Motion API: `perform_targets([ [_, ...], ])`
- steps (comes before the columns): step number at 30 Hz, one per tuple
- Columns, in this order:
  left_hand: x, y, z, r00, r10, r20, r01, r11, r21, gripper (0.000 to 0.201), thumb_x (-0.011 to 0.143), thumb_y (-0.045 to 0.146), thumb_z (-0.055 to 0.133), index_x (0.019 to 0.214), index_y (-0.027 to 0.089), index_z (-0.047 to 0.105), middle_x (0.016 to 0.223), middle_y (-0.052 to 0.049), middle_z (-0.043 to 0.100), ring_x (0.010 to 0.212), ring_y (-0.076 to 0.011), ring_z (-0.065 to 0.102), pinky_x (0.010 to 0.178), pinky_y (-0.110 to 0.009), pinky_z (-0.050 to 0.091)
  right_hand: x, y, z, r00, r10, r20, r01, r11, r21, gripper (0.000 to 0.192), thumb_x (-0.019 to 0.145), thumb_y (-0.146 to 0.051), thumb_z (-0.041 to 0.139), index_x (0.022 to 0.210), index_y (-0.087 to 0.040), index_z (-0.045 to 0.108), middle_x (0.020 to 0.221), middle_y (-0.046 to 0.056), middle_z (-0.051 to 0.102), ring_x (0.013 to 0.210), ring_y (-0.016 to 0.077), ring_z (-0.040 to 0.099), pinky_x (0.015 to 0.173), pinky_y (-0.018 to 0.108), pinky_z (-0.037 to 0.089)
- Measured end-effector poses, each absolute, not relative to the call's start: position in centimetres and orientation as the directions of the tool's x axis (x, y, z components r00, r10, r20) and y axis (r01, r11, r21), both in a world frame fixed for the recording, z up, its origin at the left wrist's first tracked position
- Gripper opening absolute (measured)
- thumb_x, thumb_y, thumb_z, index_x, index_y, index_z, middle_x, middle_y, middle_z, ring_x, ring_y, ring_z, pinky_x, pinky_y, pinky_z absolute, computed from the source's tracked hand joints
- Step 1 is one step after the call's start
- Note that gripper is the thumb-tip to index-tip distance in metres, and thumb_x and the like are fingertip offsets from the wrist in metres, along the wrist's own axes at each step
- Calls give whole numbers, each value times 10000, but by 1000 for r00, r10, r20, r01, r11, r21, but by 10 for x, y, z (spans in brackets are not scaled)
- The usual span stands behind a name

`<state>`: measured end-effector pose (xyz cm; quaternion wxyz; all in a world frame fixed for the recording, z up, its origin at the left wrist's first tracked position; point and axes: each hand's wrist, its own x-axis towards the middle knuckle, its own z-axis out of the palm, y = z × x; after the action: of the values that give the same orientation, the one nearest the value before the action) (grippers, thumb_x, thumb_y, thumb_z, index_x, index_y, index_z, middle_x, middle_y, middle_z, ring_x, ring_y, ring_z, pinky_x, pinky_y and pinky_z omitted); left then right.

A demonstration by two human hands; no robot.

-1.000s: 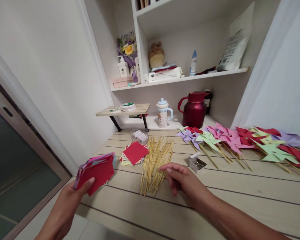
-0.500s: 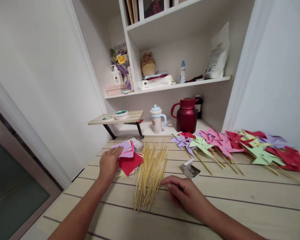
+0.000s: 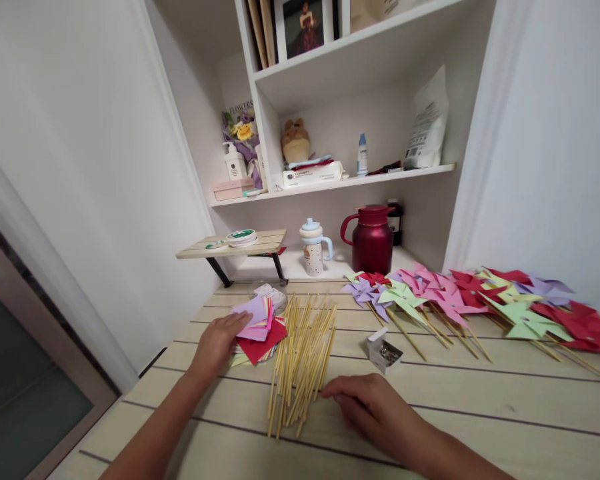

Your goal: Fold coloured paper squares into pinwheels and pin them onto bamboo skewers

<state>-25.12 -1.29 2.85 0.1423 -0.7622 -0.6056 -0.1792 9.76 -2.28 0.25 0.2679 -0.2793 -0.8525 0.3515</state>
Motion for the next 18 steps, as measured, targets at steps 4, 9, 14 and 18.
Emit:
perform_targets([
  [4, -252, -8, 34, 151, 829, 539, 981, -195, 24, 542, 857, 70, 401, 1358, 219, 544, 1374, -63, 595, 1250, -220, 563, 1030, -421, 449, 98, -23, 2, -706, 654, 272, 292, 619, -729, 355, 861, -119, 427, 1006, -203, 740, 692, 21, 718, 595, 143, 650, 597, 205, 469],
  [9, -236, -17, 30, 197, 855, 480, 976, -219, -9, 644, 792, -4, 425, 1350, 293, 550, 1363, -35, 603, 1248, -213, 564, 1049, -434, 413, 99, -25, 3, -738, 605, 299, 279, 677, -681, 349, 864, -114, 439, 1009, -213, 741, 807, 35, 758, 716, 161, 690, 690, 217, 489],
  [14, -232, -29, 19, 227, 904, 362, 974, -220, -61, 669, 772, -17, 462, 1315, 360, 568, 1334, -26, 628, 1234, -232, 570, 1057, -509, 367, 99, -28, 5, -765, 587, 265, 303, 691, -656, 364, 812, -81, 472, 1002, -234, 742, 898, 23, 775, 805, 174, 700, 737, 222, 483],
  [18, -234, -29, 23, 221, 917, 332, 974, -193, -116, 691, 758, -14, 491, 1335, 361, 553, 1419, -60, 554, 1335, -292, 459, 1097, -595, 255, 98, -30, 5, -781, 581, 230, 327, 693, -643, 353, 811, -89, 482, 993, -239, 744, 897, 17, 779, 796, 171, 702, 726, 218, 478],
])
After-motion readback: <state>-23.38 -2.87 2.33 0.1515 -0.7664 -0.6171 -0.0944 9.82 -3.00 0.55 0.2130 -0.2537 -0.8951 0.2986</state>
